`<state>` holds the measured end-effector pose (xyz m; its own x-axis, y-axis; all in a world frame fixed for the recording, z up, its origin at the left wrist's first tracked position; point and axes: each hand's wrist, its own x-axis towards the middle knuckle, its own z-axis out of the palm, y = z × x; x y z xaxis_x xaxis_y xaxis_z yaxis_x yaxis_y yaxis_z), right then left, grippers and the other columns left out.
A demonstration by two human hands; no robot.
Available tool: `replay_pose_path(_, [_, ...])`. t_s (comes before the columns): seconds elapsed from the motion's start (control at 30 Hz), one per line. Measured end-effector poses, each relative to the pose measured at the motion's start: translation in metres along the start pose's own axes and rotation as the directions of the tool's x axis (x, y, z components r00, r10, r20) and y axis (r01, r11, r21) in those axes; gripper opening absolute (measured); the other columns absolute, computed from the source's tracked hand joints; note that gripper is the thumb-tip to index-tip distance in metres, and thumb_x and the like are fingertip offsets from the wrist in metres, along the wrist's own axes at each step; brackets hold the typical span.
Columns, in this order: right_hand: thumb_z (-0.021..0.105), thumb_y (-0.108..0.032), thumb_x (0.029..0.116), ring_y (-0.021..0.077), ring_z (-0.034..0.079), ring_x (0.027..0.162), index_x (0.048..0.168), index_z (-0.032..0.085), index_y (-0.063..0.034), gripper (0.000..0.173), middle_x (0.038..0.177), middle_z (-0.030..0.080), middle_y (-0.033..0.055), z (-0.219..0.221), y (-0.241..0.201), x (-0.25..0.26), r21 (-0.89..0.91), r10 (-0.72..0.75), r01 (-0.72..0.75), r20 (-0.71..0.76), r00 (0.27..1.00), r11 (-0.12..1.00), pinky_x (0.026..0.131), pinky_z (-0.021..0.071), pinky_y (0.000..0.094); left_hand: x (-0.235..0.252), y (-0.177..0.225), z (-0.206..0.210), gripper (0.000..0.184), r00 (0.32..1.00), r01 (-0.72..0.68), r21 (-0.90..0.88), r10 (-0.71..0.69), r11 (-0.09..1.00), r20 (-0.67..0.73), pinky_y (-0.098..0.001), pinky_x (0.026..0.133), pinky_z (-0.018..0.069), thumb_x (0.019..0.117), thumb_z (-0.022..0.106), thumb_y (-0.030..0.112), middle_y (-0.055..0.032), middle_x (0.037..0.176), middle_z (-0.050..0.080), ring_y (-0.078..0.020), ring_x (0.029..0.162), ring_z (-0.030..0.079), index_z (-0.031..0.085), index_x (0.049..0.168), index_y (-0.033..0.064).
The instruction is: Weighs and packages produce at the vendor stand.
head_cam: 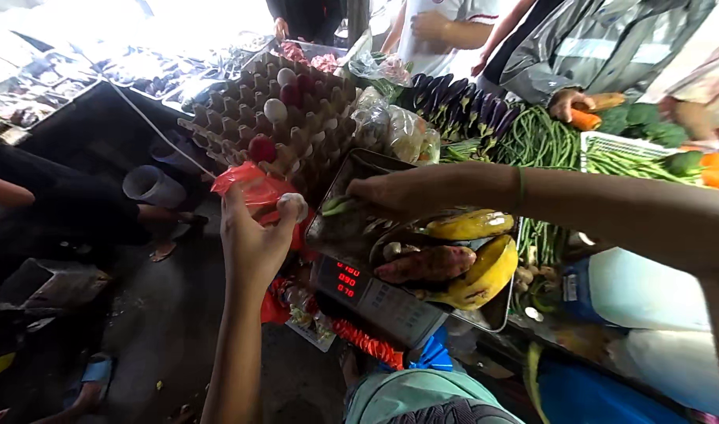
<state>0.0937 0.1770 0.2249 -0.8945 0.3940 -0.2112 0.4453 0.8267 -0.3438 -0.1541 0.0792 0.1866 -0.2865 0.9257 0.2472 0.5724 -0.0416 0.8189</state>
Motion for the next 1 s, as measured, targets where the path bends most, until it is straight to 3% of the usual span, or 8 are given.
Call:
replay_pose_path(0.13, [0.048,-0.015,0.1079,0.014,0.063,0.086,0.135,0.045,-0.0035,0.029,0.107,0.062,0.0096,-0.018,0.009,-0.001,0.041,-0.076,0.079,-0.076,0.994,0.996,0.079,0.0544,0.0315,-0.003,0.001,0.013,0.065,0.999,0.035,-0.028,-0.034,0.999,0.02,-0.0395,0.088,0.0611,0.0909,0.078,0.028,-0.0138,0.143,0.053,-0.0195,0.111,0.069,0.045,0.143,0.0083])
replay_pose_path(0.23, [0.062,-0.016,0.1018,0.0227,0.066,0.097,0.138,0.05,-0.0033,0.04,0.118,0.061,0.0136,-0.002,0.025,-0.001,-0.013,0.01,-0.01,0.066,0.998,1.0,0.086,0.0562,0.0397,-0.004,0.005,0.02,0.068,0.999,0.031,-0.004,-0.031,1.0,0.031,-0.0434,0.089,0.0612,0.0907,0.078,0.03,-0.0157,0.146,0.05,-0.0234,0.114,0.068,0.044,0.145,0.0082])
replay_pose_path(0.37, [0.089,-0.038,0.0751,0.0367,0.058,0.12,0.148,0.049,-0.0108,0.088,0.136,0.054,0.0179,0.014,0.043,-0.008,-0.225,0.024,-0.017,0.028,0.999,0.974,0.092,0.0527,0.0532,-0.008,0.006,0.028,0.068,1.0,-0.012,0.102,0.011,0.995,0.012,-0.0443,0.085,0.0618,0.0908,0.077,0.035,-0.0206,0.15,0.044,-0.027,0.109,0.069,0.045,0.144,0.0063])
replay_pose_path(0.43, [0.098,-0.043,0.0587,0.0465,0.043,0.137,0.16,0.036,-0.0191,0.121,0.154,0.039,0.0226,0.013,0.045,-0.008,-0.318,0.193,-0.17,0.041,0.98,0.933,0.1,0.0444,0.0638,-0.009,0.01,0.033,0.067,0.999,-0.033,0.134,0.031,0.99,0.016,-0.044,0.085,0.0615,0.0915,0.076,0.034,-0.0214,0.15,0.044,-0.0271,0.107,0.07,0.045,0.144,0.0059])
replay_pose_path(0.5, [0.098,-0.051,0.0533,0.0512,0.04,0.139,0.165,0.02,-0.0205,0.14,0.157,0.035,0.0278,0.018,0.049,-0.003,-0.322,0.377,-0.34,0.06,0.924,0.884,0.1,0.0435,0.0669,-0.007,0.014,0.038,0.066,0.998,-0.058,0.147,0.054,0.987,0.035,-0.0433,0.086,0.0611,0.0917,0.076,0.033,-0.0197,0.149,0.046,-0.026,0.109,0.069,0.045,0.144,0.0062])
replay_pose_path(0.6, [0.096,-0.055,0.0553,0.0463,0.048,0.133,0.164,0.019,-0.0102,0.14,0.147,0.046,0.027,0.022,0.056,0.006,-0.263,0.38,-0.359,0.034,0.924,0.896,0.101,0.0451,0.061,-0.003,0.019,0.045,0.066,0.993,-0.091,0.166,0.077,0.982,0.089,-0.0439,0.088,0.0604,0.0911,0.077,0.029,-0.0201,0.147,0.048,-0.0267,0.109,0.069,0.045,0.143,0.0057])
replay_pose_path(0.8, [0.097,-0.053,0.0551,0.0481,0.041,0.138,0.163,0.023,-0.0092,0.138,0.157,0.035,0.0241,0.017,0.06,0.023,-0.272,0.377,-0.343,0.081,0.923,0.899,0.102,0.042,0.0661,0.013,0.031,0.042,0.065,0.989,-0.123,0.256,0.096,0.959,0.117,-0.0476,0.091,0.0581,0.091,0.076,0.028,-0.0248,0.147,0.046,-0.0313,0.11,0.067,0.046,0.143,0.003])
replay_pose_path(1.0, [0.099,-0.032,0.0637,0.0439,0.05,0.131,0.154,0.038,-0.0051,0.112,0.149,0.043,0.0221,0.02,0.052,0.022,-0.181,0.145,-0.119,0.141,0.979,0.976,0.096,0.0508,0.0576,0.025,0.036,0.026,0.064,0.986,-0.147,0.269,0.119,0.952,0.115,-0.0464,0.088,0.0594,0.0893,0.078,0.027,-0.0231,0.148,0.045,-0.0289,0.107,0.069,0.048,0.14,0.003])
